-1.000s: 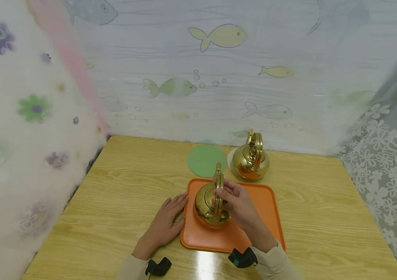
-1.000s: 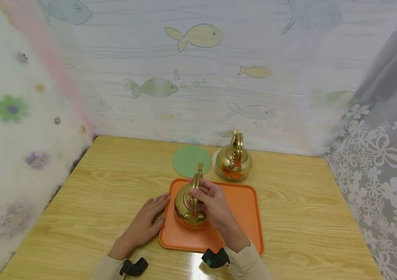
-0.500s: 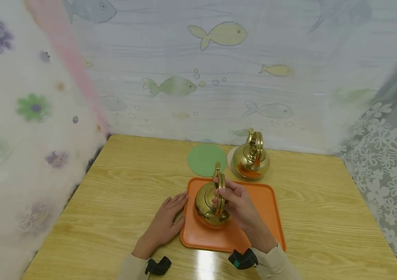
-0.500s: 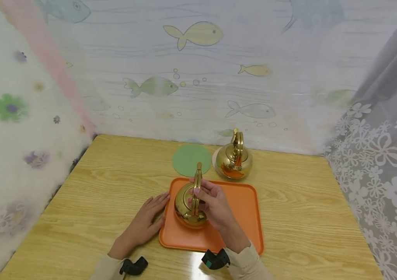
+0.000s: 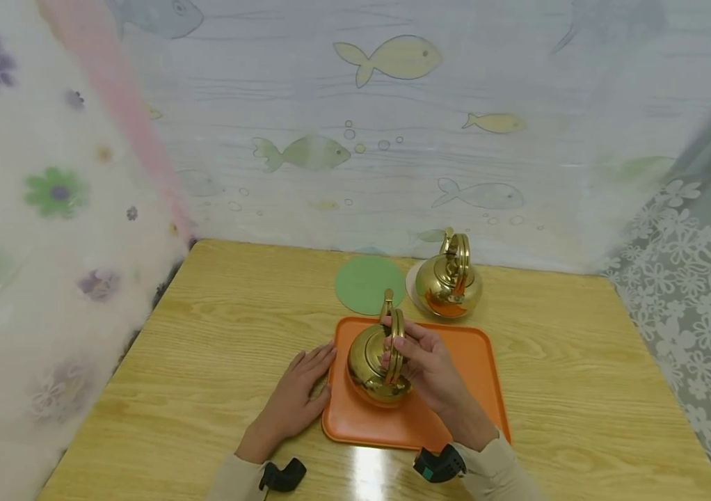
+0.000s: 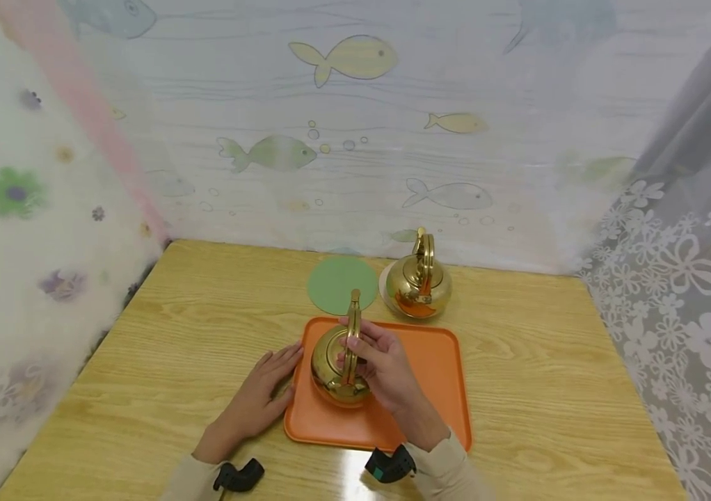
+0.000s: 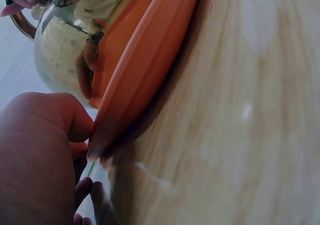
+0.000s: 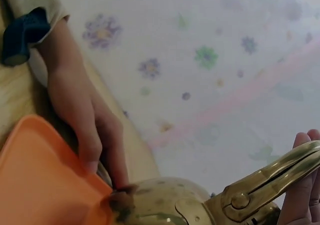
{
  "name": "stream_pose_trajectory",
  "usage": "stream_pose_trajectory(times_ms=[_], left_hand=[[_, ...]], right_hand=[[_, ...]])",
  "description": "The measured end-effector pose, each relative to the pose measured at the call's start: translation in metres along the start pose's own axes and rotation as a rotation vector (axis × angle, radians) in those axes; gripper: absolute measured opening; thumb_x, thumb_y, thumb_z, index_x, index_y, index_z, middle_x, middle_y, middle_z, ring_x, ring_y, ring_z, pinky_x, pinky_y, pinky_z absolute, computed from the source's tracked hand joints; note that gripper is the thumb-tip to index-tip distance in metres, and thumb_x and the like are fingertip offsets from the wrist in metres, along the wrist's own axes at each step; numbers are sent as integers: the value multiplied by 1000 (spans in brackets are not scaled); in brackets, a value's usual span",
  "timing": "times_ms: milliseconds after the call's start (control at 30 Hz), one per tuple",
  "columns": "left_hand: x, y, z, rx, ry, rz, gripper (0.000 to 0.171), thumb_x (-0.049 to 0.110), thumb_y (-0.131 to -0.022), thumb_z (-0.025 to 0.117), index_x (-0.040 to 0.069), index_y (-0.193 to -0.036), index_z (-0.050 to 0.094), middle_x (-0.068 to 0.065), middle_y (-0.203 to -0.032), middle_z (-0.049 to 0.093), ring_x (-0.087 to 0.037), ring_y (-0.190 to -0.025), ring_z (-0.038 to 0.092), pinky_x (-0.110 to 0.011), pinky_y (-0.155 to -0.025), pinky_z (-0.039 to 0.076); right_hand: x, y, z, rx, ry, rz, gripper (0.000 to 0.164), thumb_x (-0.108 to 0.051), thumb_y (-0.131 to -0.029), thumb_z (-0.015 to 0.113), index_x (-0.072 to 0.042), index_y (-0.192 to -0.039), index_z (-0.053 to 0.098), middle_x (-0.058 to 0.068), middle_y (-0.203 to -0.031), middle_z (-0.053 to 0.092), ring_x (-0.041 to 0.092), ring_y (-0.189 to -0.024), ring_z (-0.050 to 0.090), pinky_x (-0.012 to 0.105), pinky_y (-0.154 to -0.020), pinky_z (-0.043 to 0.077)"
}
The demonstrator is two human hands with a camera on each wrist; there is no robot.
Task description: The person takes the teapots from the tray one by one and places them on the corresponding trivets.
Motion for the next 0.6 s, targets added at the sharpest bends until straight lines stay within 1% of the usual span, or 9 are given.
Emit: stream_pose_trajectory(times_ms=[100, 200, 300, 367, 500, 600], left_hand=[[0, 0, -1, 0, 3, 3, 59, 20, -97, 60, 4, -153, 46, -8, -159, 43, -28, -148, 39, -58, -121, 25], [1, 0, -2, 6, 8, 8, 59, 20, -98, 59, 4, -153, 46, -9, -159, 43, -28, -148, 39, -59, -120, 25], [2, 0, -2, 9, 8, 10, 59, 20, -98, 59, 4, -153, 46, -8, -159, 43, -28, -148, 40, -59, -120, 25], [2, 0, -2, 9, 3, 9, 59, 21, -98, 59, 4, -153, 46, -8, -159, 43, -27, -148, 40, -58, -120, 25], [2, 0, -2, 10, -2, 10, 59, 21, -98, 59, 4, -153, 46, -8, -159, 44, -27, -148, 40, -58, -120, 25], [2, 0, -2, 13, 1, 14, 59, 21, -98, 60, 4, -153, 46, -8, -159, 44, -28, -148, 40, -58, -120, 25]], right_hand=[[-1, 0, -3, 32, 49, 10, 33, -4, -103, 55, 0, -137, 57, 2, -100, 68, 10, -81, 70, 26, -78, 61], [-3, -1, -5, 59, 129, 11, 45, -6, -102, 60, 12, -142, 49, 6, -103, 66, 11, -82, 70, 28, -77, 62], [-5, -1, -6, 76, 196, 6, 54, -6, -101, 61, 19, -144, 40, 9, -106, 66, 12, -81, 70, 29, -76, 62], [-5, -2, -5, 76, 214, 7, 56, -5, -101, 61, 22, -144, 38, 9, -107, 66, 12, -80, 70, 30, -76, 62], [-6, -3, -6, 80, 221, 1, 55, -4, -100, 61, 21, -143, 40, 9, -105, 66, 13, -79, 70, 30, -75, 63], [-7, -4, -6, 82, 217, -19, 52, -2, -100, 61, 21, -142, 41, 9, -110, 66, 13, -79, 70, 29, -74, 62]])
Point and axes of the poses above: each hand's wrist, its own y-axis away from the middle knuckle, its own z-axis out of the palm, x = y × z, the point moved 10 cm from there along -y, towards the middle knuckle
